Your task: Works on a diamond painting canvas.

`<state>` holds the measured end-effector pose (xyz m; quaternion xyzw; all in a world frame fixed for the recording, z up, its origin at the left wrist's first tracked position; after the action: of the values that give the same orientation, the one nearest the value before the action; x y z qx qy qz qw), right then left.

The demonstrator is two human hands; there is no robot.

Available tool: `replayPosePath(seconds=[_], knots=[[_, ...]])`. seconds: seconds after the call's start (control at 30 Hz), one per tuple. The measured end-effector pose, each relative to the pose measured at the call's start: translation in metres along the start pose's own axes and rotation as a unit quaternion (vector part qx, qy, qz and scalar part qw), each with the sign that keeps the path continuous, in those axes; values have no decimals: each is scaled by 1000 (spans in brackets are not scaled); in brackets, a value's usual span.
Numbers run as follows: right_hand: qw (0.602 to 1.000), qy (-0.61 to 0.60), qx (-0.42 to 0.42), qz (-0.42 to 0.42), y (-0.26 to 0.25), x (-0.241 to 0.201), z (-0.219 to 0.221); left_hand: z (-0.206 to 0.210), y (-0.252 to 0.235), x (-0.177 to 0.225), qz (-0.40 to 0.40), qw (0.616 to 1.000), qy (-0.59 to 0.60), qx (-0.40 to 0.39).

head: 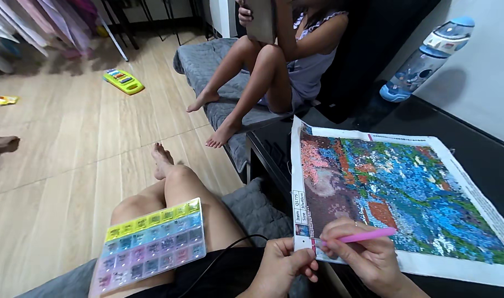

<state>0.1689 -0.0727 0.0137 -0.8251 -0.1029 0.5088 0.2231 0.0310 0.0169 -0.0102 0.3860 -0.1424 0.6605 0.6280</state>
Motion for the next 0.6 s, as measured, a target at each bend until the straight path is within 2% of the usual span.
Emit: replayPosePath(seconds=[0.6], knots=[[999,-42,-4,8,-1,0,3,4,0,3,15,999,-33,5]])
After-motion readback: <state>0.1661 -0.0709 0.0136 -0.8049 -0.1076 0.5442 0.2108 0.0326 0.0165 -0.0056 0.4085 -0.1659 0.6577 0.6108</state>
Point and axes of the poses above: each hand's wrist, its own y-axis away from the middle knuckle, its own z-axis out of the palm, x = y × z, the point moved 4 cm from there along -y, towards the middle knuckle, and after that the axes turned 15 degrees about -x, right-handed, at the moved point
